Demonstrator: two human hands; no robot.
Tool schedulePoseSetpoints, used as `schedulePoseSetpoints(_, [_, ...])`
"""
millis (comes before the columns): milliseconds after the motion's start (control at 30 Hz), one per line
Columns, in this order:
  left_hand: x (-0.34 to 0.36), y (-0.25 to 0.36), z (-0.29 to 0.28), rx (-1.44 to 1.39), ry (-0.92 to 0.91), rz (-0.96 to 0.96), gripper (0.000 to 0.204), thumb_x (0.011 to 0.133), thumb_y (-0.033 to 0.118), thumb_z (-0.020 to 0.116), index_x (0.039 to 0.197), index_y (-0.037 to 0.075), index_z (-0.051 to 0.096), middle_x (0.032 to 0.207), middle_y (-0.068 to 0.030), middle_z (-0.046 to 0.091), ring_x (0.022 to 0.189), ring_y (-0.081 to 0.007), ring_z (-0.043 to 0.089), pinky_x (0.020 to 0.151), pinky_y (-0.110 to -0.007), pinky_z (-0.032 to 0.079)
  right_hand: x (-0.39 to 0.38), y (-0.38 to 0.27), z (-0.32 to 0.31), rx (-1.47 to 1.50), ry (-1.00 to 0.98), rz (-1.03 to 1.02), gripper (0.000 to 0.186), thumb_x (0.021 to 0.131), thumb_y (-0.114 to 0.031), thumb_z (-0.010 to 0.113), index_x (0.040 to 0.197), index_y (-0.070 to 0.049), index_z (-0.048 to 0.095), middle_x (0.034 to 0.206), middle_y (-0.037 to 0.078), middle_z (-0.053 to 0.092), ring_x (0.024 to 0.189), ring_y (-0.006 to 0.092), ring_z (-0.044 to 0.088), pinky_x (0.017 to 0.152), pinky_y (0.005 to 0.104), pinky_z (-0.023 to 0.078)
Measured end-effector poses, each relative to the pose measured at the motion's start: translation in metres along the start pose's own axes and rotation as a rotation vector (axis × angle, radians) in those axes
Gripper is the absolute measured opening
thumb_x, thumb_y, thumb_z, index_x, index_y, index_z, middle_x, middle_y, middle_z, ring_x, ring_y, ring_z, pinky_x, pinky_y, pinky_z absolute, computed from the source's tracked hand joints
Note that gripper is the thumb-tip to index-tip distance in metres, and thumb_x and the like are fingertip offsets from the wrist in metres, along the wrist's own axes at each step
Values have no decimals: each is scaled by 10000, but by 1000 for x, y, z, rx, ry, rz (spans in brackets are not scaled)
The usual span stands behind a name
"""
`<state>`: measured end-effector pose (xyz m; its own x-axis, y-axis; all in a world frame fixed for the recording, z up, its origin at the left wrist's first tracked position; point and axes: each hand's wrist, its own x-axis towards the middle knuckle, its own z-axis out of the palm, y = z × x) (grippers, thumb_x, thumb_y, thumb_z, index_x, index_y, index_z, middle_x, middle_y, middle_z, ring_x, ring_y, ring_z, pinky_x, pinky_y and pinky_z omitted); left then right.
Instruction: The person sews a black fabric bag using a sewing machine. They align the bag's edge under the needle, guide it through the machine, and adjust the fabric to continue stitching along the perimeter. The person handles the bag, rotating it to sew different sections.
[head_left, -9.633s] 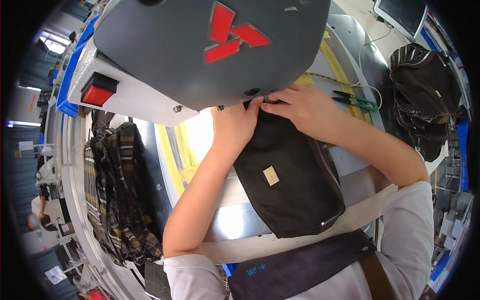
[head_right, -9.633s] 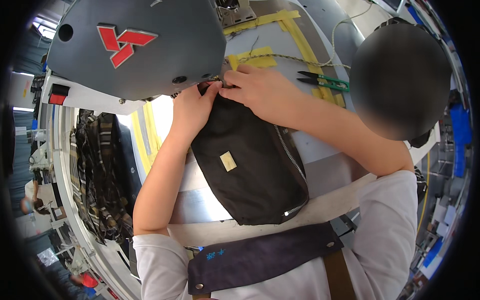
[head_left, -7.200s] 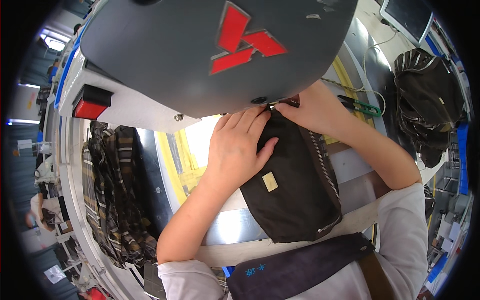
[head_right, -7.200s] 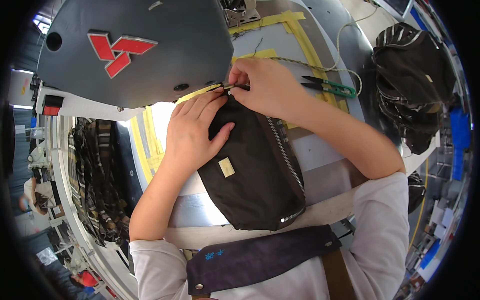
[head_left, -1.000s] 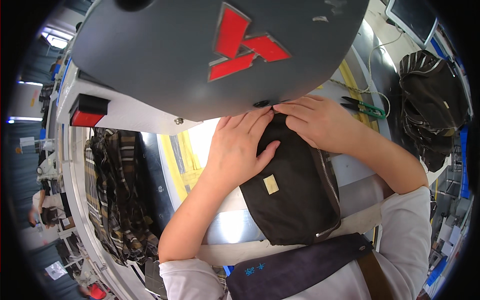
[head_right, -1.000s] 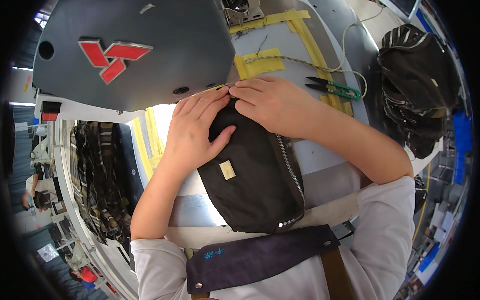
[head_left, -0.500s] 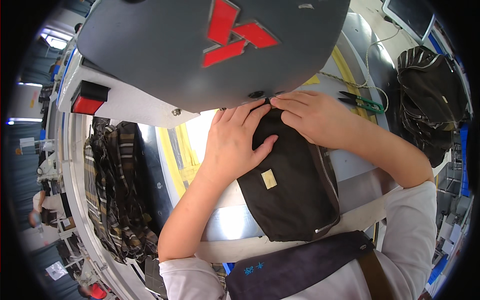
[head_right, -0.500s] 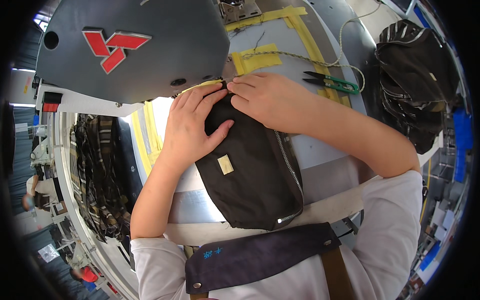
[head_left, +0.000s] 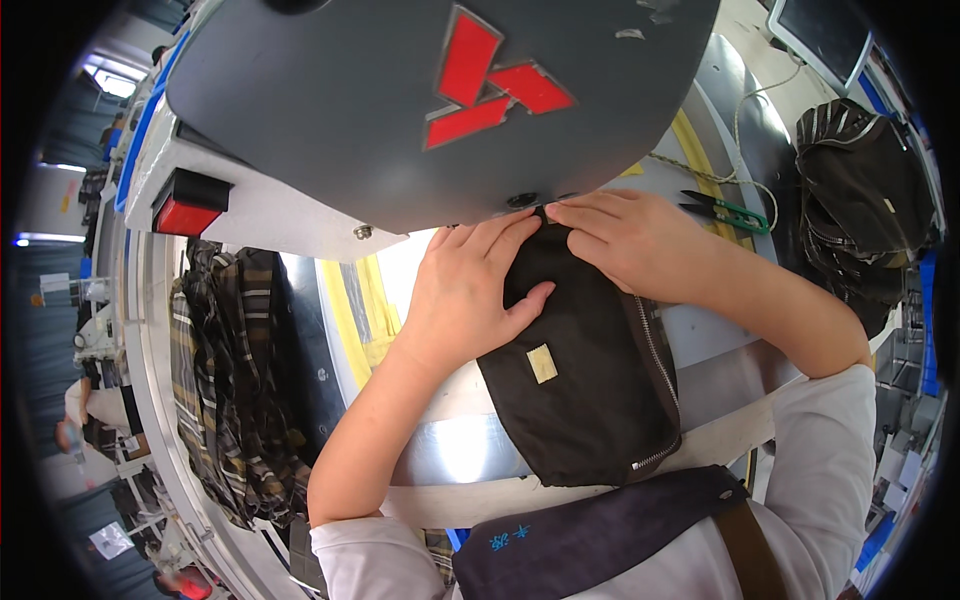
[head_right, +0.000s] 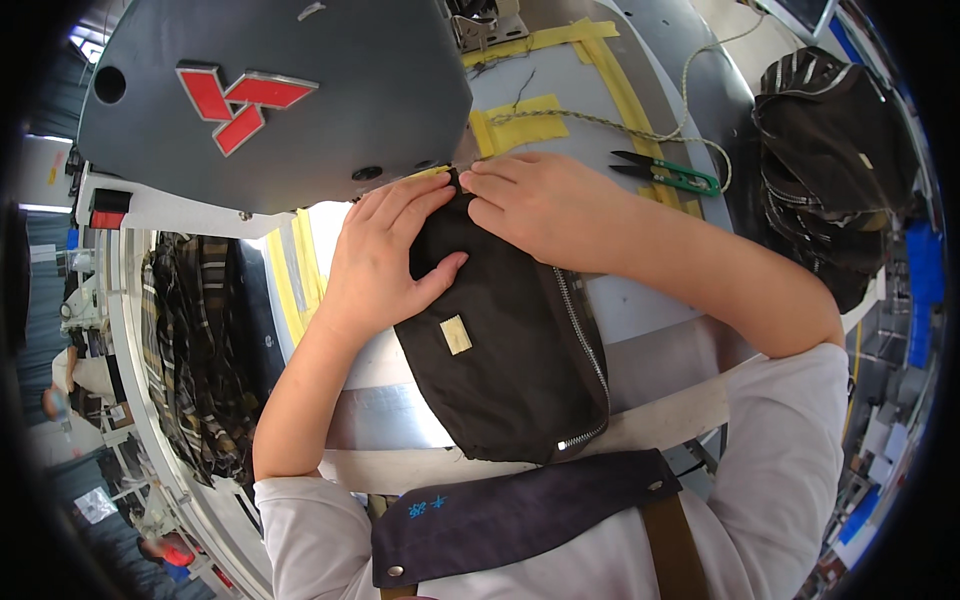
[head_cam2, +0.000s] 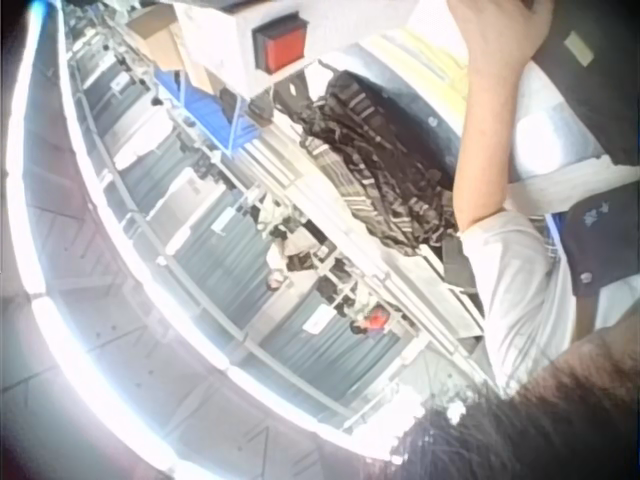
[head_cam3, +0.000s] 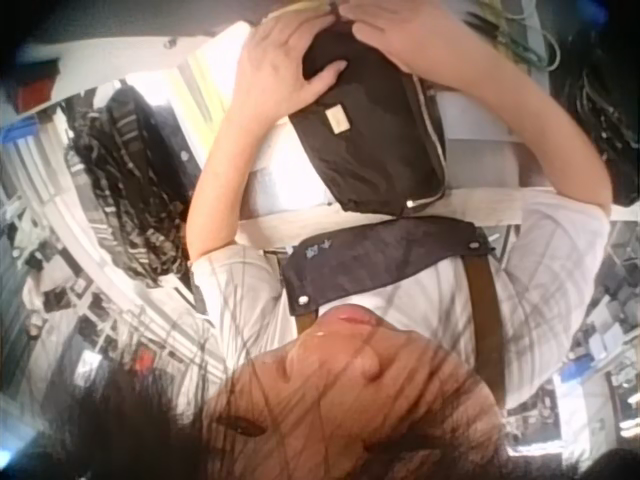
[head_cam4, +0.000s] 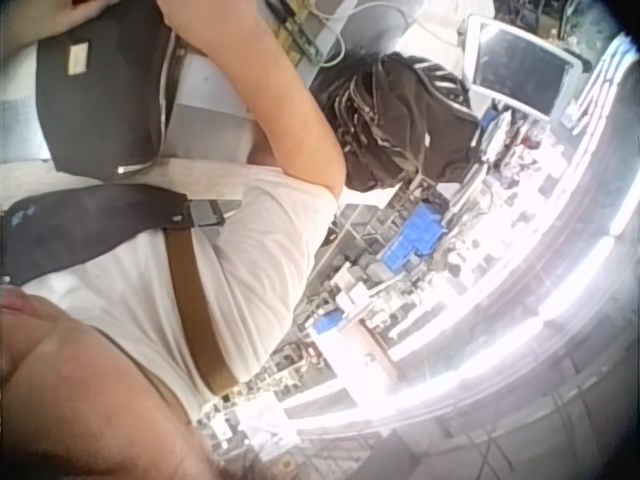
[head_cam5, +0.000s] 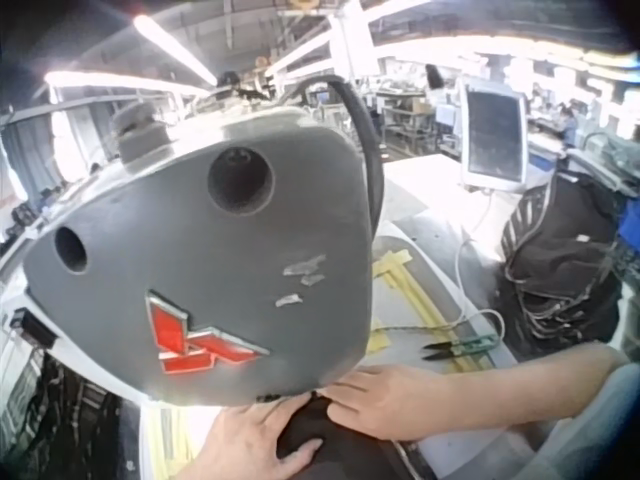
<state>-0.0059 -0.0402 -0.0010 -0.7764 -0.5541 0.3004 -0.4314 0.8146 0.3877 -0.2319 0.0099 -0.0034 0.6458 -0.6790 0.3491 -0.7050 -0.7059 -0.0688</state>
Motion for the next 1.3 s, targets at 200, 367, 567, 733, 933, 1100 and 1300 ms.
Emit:
schedulePoseSetpoints(200, [0, -1, 0, 18, 5, 10, 520, 684, 224, 769, 1146, 42, 615, 1225, -95, 608, 1118, -293, 580, 947, -405, 447, 0, 1, -1, -4, -1, -9, 118, 739, -64, 626, 834, 0, 603, 1206, 141, 615, 1112, 275, 608, 934, 382, 511])
schedulePoseSetpoints(367, [1, -2, -1, 21, 0, 14, 519, 690, 224, 766, 1151, 41, 616, 1215, -97, 615, 1112, -293, 587, 939, -401, 452, 1, 2, -3, -59, -9, -42, 150, 764, -98, 597, 880, -2, 601, 1154, 152, 626, 1099, 268, 611, 927, 366, 511])
schedulePoseSetpoints(567, [3, -5, -1, 19, -29, -15, 518, 691, 224, 766, 1150, 34, 618, 1205, -98, 620, 1102, -296, 594, 929, -396, 458, 4, 6, -2, -76, -11, -61, 173, 772, -130, 589, 895, -9, 596, 1121, 155, 632, 1085, 263, 612, 913, 356, 516])
schedulePoseSetpoints(733, [3, -2, -3, 15, 6, 27, 512, 685, 219, 768, 1137, 23, 627, 1189, -98, 627, 1089, -303, 600, 919, -405, 467, 2, 4, -2, -72, 1, -60, 167, 756, -108, 599, 886, -2, 596, 1131, 152, 630, 1068, 270, 616, 892, 361, 523])
schedulePoseSetpoints(933, [5, -8, 0, 18, 31, 17, 483, 688, 215, 772, 1116, 32, 644, 1136, -115, 648, 997, -313, 637, 852, -389, 502, 4, 7, -1, -66, -35, -39, 186, 779, -110, 590, 938, -14, 598, 1152, 147, 621, 1106, 264, 605, 922, 364, 509])
schedulePoseSetpoints(1100, [9, -11, 3, 104, 42, -22, 464, 710, 227, 771, 1116, 38, 650, 1081, -134, 668, 926, -330, 653, 806, -378, 526, 8, 14, -2, -52, -91, 20, 206, 774, -74, 596, 971, -13, 604, 1169, 134, 618, 1109, 260, 604, 945, 366, 494])
schedulePoseSetpoints(1300, [7, -8, 1, 66, 14, -30, 469, 714, 230, 767, 1126, 37, 653, 1101, -140, 666, 928, -324, 657, 793, -376, 532, 4, 12, -1, -50, -45, -9, 211, 764, -74, 610, 966, -12, 609, 1176, 138, 619, 1113, 260, 604, 945, 368, 497])
